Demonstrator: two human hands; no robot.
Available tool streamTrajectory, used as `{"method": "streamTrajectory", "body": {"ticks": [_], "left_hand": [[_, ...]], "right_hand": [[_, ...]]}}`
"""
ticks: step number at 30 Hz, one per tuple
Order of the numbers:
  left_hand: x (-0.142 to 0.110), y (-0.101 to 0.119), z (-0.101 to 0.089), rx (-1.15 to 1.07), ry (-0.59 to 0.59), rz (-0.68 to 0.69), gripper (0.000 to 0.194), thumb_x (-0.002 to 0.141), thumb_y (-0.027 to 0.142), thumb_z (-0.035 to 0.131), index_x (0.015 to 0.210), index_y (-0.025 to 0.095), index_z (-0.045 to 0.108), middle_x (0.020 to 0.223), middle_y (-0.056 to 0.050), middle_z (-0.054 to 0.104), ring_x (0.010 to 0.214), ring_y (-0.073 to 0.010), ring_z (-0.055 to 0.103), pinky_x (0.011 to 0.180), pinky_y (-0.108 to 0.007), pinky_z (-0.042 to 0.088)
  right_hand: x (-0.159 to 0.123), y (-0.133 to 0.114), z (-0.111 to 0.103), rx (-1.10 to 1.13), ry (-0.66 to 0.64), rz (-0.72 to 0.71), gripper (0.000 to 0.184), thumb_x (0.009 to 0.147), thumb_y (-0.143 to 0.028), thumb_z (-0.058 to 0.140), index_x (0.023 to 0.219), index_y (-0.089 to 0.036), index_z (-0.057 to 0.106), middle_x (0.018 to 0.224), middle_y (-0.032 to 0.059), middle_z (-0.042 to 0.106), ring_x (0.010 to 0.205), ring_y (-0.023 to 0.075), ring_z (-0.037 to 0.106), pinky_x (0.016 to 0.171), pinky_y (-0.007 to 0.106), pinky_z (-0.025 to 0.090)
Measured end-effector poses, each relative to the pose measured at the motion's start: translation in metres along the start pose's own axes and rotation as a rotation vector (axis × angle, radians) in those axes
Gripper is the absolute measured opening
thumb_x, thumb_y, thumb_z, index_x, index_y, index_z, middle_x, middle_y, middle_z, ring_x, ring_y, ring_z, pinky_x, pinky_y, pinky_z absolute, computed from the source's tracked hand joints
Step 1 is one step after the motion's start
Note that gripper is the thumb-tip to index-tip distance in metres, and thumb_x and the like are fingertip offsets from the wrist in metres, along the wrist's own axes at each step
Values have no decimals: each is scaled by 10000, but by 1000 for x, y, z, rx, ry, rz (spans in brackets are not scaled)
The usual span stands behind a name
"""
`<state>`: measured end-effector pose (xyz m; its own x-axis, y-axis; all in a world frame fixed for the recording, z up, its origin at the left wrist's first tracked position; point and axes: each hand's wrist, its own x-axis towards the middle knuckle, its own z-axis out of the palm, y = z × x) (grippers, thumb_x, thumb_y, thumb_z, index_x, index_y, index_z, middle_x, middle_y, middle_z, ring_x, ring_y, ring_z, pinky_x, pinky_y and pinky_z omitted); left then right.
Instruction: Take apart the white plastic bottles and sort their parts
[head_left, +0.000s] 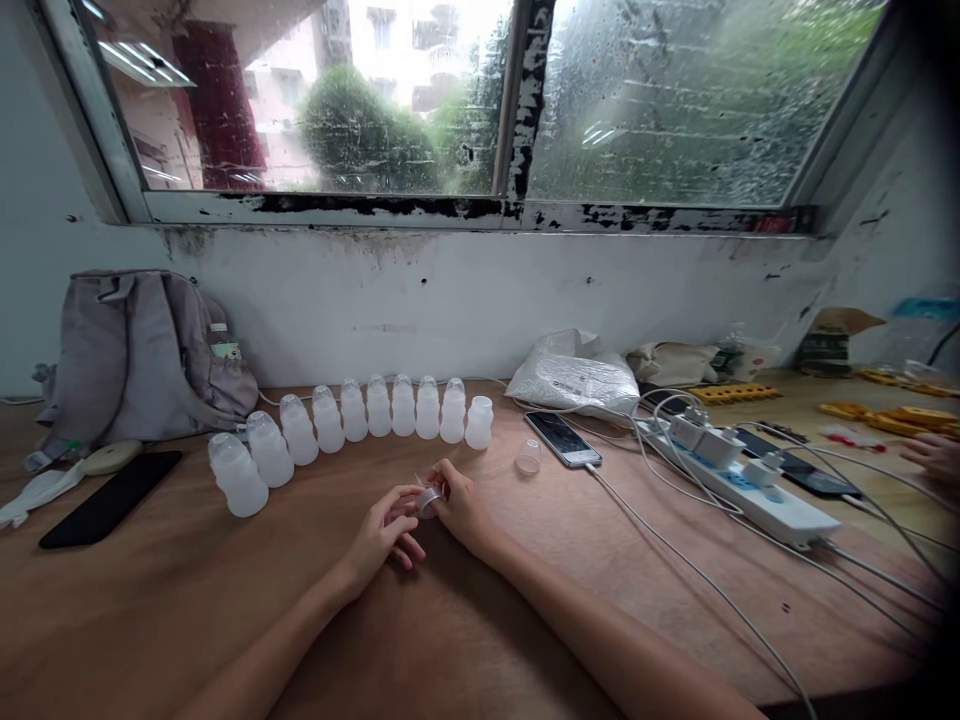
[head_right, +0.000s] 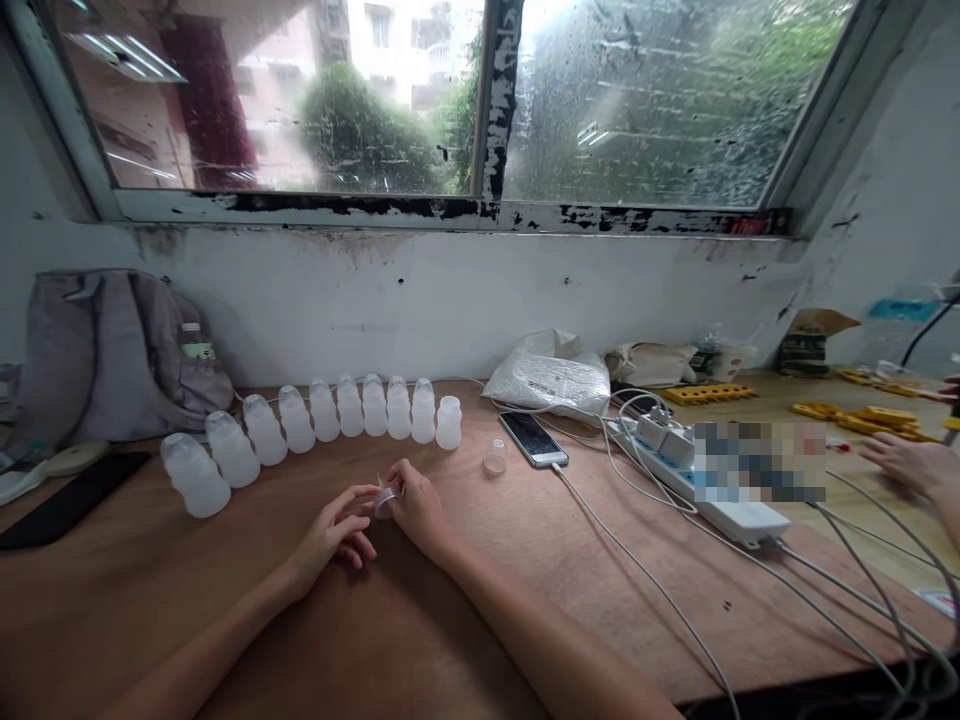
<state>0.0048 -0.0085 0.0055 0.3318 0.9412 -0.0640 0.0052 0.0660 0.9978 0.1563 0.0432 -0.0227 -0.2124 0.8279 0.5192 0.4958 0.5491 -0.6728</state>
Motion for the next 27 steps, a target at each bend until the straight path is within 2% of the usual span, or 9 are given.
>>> {"method": "streamTrajectory", "body": {"ticks": [3,6,9,12,14,16,19,23,27], "left_hand": [[4,-2,-2,21,123,64,358,727,373,509,1024,191,424,922,-80,602,476,-92,585,381,-163,408],[10,-7,-5,1,205,82,493,695,413,567,1085,204,352,898,-64,596,463,-86,564,351,-157,386],[13,-12,-8,56,179,115,540,653,415,615,1091,193,392,881,-54,580,469,-87,548,326,-159,366],[12,-14,-8,145,123,161,371,663,401,607,931,157,531,754,-32,587,485,-89,530,338,-157,353],[11,-14,-7,142,135,165,319,660,388,611,870,155,550,689,-14,581,494,-91,523,350,-157,351],[10,-12,-8,98,185,158,323,656,384,616,880,164,540,739,-14,582,508,-89,523,360,-159,355],[11,-8,-13,25,273,159,338,675,399,597,906,166,521,840,-27,562,510,-71,510,374,-163,362],[11,-5,-20,-52,334,146,348,684,407,589,915,161,505,821,-21,541,484,-51,478,388,-163,353],[12,-8,-22,-75,353,138,363,681,404,595,930,158,497,803,-15,536,458,-34,449,388,-158,331]], "right_hand": [[0,-2,-2,21,30,-24,148,661,-114,478,782,-197,455,649,-33,470,585,110,443,542,207,354],[0,-4,-4,17,19,-27,139,684,-166,510,817,-192,475,640,-33,480,559,104,440,517,202,348],[-2,-7,-4,-2,-42,-40,152,688,-192,536,833,-191,489,615,-41,490,528,95,442,498,196,336],[-3,-8,-6,-26,-139,-60,146,704,-215,546,845,-193,512,578,-47,507,508,93,455,493,195,335],[-2,-7,-9,-29,-196,-87,160,709,-205,544,868,-199,524,580,-47,518,512,93,467,500,195,350],[2,-2,-13,-22,-199,-121,178,711,-191,538,888,-201,528,666,-23,549,579,104,499,541,205,389],[10,13,-21,-37,-13,-81,211,727,-218,524,935,-184,514,874,48,548,739,142,525,668,270,439],[24,45,-31,-14,343,166,427,714,-311,537,1082,-135,409,1044,137,486,814,182,533,741,344,448],[36,74,-37,22,418,313,638,667,-376,566,1181,-114,295,1185,199,414,994,239,505,814,371,422]]}}
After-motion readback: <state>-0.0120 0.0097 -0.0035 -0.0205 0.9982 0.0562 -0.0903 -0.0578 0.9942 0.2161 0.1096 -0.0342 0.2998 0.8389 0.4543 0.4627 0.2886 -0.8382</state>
